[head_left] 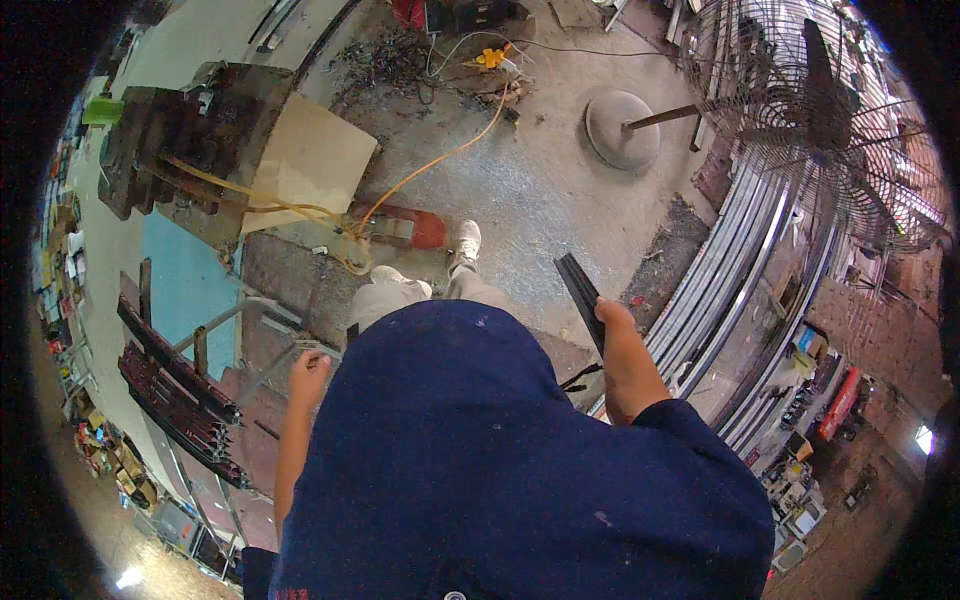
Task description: The person walks through a workshop, picks up several long black metal profiles, and uses a cutting machine to cut each profile into shorter pieces. After each cut, the person places the cut piece on a nearby metal rack. The process is repeated for multiple profiles.
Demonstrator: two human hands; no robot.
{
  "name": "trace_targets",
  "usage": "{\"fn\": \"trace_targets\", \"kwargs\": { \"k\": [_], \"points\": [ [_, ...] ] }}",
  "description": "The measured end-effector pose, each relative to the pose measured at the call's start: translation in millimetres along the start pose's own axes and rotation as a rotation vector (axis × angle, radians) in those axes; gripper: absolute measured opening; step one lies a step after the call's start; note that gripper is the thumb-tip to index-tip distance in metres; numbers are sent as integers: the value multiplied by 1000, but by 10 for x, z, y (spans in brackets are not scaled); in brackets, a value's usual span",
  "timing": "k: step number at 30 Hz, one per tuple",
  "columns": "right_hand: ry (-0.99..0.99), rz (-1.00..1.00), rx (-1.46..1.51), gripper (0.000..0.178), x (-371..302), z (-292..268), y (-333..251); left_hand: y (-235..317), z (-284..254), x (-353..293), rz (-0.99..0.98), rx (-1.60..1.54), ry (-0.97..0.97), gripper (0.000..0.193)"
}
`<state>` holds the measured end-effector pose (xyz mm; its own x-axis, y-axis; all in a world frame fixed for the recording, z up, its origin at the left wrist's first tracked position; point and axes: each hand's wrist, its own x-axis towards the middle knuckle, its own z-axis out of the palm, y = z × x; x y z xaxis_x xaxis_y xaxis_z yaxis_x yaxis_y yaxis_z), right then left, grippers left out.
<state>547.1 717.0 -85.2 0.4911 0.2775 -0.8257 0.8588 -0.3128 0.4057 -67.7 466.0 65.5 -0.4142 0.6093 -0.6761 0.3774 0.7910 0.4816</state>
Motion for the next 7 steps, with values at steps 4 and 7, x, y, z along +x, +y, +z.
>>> {"fn": "trace_targets", "kwargs": {
  "k": [4, 7],
  "points": [
    [-68, -106, -92, 50, -11, -160, -8, 692, 30, -15, 26, 0, -10, 37],
    [-118, -191, -99, 54, -67, -238, -5, 884, 20, 84, 18, 64, -27, 36]
  ]
}}
